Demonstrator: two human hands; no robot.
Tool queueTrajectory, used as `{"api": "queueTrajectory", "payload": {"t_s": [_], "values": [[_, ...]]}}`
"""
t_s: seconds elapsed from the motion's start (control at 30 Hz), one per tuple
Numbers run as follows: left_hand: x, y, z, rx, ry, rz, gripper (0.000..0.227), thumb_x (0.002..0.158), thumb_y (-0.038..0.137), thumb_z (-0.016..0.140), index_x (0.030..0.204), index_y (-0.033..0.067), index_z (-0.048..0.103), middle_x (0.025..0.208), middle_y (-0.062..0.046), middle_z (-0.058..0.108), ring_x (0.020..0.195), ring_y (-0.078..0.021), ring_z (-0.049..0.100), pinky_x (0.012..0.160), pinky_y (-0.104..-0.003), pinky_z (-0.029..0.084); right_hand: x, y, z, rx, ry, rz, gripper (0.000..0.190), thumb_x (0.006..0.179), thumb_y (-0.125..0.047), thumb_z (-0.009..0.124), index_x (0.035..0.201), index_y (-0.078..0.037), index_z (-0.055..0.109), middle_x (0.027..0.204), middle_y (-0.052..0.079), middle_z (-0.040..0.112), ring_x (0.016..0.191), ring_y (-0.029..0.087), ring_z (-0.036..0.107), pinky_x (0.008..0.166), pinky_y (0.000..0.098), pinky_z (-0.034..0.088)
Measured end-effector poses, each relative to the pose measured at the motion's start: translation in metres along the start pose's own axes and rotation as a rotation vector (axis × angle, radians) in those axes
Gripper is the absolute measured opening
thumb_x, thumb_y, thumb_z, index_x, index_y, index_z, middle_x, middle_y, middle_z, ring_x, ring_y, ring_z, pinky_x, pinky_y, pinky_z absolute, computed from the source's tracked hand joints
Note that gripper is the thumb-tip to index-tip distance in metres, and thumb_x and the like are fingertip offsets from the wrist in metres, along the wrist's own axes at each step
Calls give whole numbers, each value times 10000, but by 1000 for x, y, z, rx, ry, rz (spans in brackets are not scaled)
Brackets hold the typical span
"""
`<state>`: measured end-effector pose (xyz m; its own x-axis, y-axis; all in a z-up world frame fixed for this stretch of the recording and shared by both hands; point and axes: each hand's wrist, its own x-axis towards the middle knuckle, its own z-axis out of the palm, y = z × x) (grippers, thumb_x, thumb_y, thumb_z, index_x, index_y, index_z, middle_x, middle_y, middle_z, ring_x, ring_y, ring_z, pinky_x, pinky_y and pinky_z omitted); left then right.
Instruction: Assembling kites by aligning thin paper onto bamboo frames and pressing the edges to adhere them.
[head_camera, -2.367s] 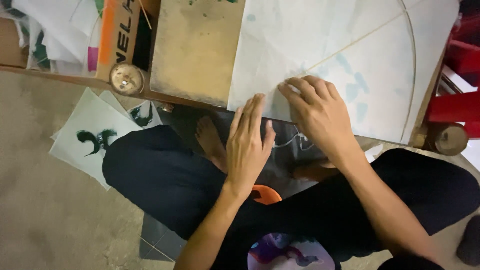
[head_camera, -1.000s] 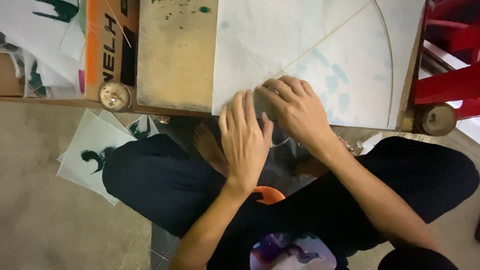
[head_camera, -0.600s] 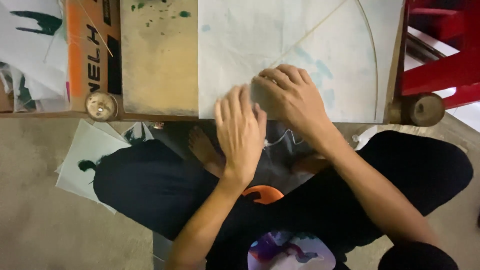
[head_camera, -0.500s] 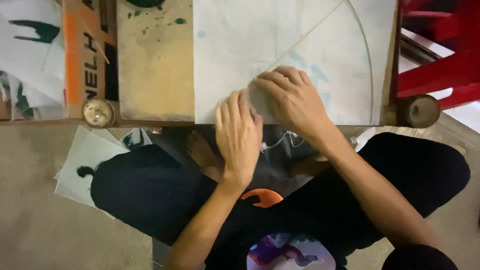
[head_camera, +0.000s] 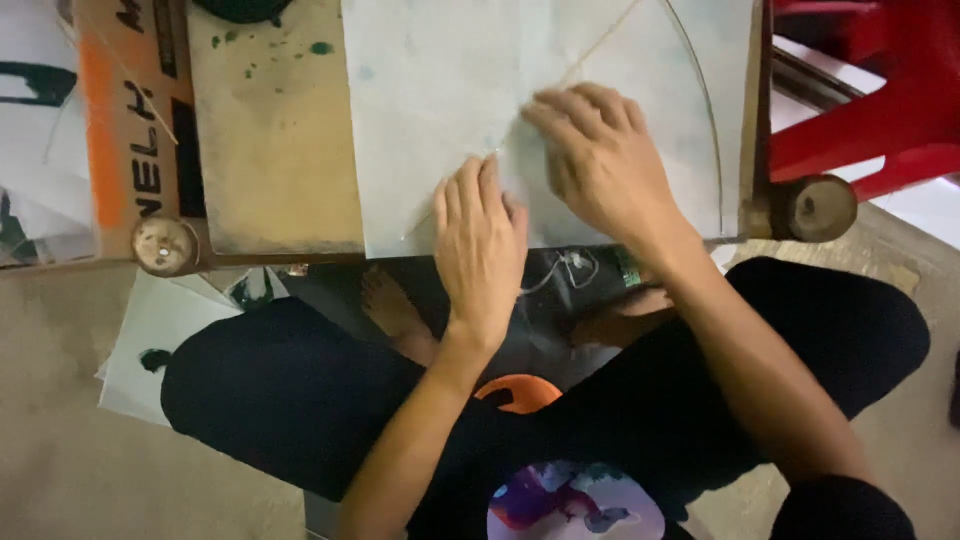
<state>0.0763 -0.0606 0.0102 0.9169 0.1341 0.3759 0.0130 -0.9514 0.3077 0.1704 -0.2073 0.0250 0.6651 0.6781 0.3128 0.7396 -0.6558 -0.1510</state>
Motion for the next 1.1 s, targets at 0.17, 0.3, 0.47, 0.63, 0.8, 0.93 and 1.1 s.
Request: {"api": "queueTrajectory", "payload": {"t_s": [0.17,0.3,0.47,0.63,0.8,0.93,1.1], "values": [[17,9,-9,-7,-3,-35,306,928,103,658,1219,46,583,1192,-104,603,1101,-270,597,1036,-410,447,0,13,12,-72,75,-42,414,950,43,563,1326,-58,702,1332,82,683,1191,322,573,934,462,483],[30,14,12,-15,-7,56,409,993,127,635,1386,45,560,1356,-98,621,1260,-246,588,1122,-418,441,0,20,15,10,43,-15,351,1012,-110,611,1350,-58,691,1361,83,677,1200,331,555,958,473,453],[34,12,24,64,15,130,522,913,133,710,1403,54,548,1263,-73,643,1139,-223,598,1082,-381,446,2,35,9,12,17,19,426,973,-43,573,1388,-48,664,1395,123,660,1249,360,511,967,505,424],[44,19,23,52,26,113,400,927,142,680,1309,49,610,1090,-80,647,1024,-257,593,1059,-409,445,-2,47,16,-80,-11,29,370,1052,-117,528,1388,-59,671,1410,144,649,1279,372,510,1008,499,406],[56,24,44,86,43,211,461,920,158,700,1357,68,583,1187,-32,659,1050,-205,610,1039,-360,454,2,56,8,102,-5,42,434,963,6,536,1374,-32,670,1368,128,678,1265,365,482,987,496,387],[60,23,47,80,34,233,487,962,186,698,1402,37,553,1181,-73,682,1069,-226,621,1054,-374,467,9,74,-3,152,49,25,456,927,9,555,1372,17,649,1375,180,669,1257,372,499,1047,513,379],[77,36,40,144,89,222,299,911,160,694,1193,99,617,964,-37,611,902,-222,587,896,-349,457,6,100,5,-71,1,36,633,779,3,674,1405,-69,618,1415,123,621,1252,370,516,994,500,401]]}}
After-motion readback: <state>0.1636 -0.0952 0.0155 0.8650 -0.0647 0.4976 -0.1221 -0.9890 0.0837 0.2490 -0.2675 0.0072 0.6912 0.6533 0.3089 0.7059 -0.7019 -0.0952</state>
